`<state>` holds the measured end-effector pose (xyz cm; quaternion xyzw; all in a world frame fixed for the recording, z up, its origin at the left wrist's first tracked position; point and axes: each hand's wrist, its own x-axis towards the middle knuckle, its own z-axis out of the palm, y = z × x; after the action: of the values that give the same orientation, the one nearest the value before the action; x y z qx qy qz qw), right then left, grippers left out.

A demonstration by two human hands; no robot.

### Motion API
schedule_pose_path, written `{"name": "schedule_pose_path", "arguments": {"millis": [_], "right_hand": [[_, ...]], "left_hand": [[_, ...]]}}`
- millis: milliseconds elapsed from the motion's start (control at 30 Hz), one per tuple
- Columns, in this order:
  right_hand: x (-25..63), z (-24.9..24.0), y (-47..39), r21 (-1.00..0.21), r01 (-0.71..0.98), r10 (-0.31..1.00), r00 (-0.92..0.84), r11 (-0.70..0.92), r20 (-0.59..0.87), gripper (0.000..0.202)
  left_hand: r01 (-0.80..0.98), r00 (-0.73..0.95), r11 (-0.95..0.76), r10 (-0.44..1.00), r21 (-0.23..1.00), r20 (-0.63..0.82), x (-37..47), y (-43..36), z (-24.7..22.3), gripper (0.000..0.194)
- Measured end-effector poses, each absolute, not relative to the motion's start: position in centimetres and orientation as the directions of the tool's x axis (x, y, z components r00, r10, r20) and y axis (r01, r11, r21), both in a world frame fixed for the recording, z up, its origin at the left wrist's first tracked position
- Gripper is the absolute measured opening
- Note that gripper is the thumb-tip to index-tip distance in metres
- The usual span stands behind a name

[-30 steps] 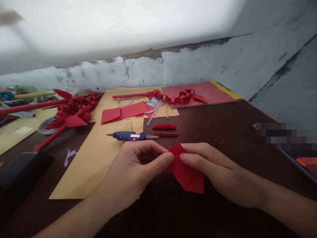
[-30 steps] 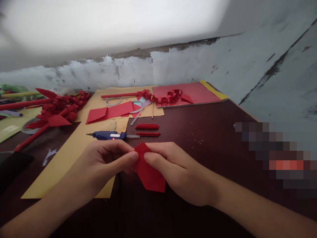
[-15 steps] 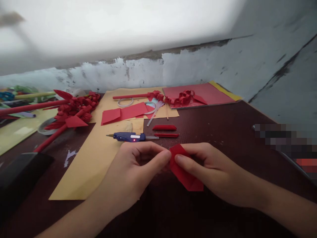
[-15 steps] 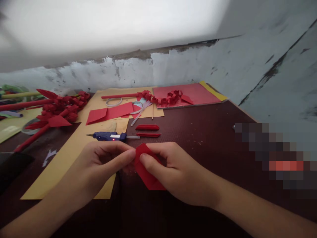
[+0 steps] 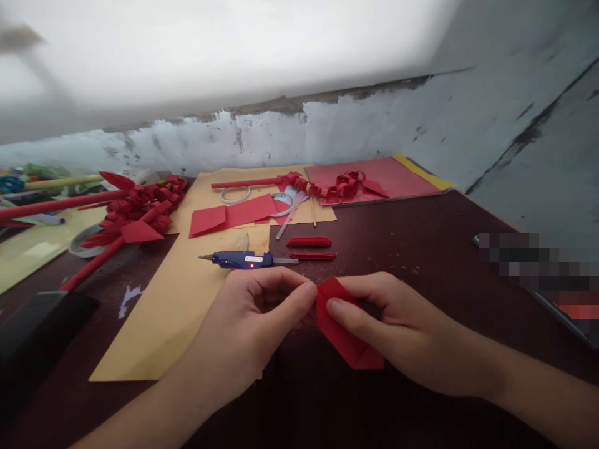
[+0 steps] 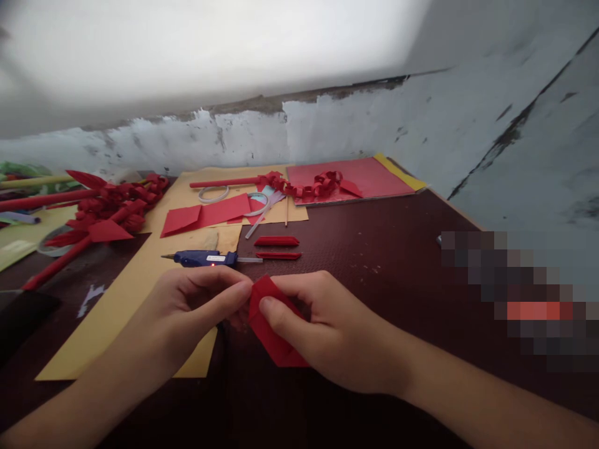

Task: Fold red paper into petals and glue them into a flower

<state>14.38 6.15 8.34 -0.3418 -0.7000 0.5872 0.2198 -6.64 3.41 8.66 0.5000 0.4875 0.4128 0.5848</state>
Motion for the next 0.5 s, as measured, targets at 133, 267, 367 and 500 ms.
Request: {"name": "schedule_pose_path", "arguments": {"millis": [133,267,367,500], "right_hand": [[14.35,8.40,6.15,-0.971,0.229,0.742,-0.662,0.071,-0.102,0.028],[14.35,8.28,6.22,-0.982,0.180,0.721,-0.687,0.049,-0.090,0.025],[14.36,8.24,6.22,-0.986,0.167,0.715,-0.692,0.025,-0.099,0.025],[14.29,8.40,6.14,-0.984,0.175,0.727,-0.679,0.018,-0.107,0.028]], "left_hand": [[0.108,0.149,0.127,0.979,0.986,-0.142,-6.67,3.36,8.68,0.019],[0.190,0.130,0.086,0.985,0.978,-0.112,-6.66,3.13,8.75,0.019],[0.247,0.110,0.054,0.990,0.968,-0.084,-6.60,2.93,8.91,0.018],[0.338,0.084,0.012,0.996,0.941,-0.043,-6.44,2.87,9.07,0.016]]}}
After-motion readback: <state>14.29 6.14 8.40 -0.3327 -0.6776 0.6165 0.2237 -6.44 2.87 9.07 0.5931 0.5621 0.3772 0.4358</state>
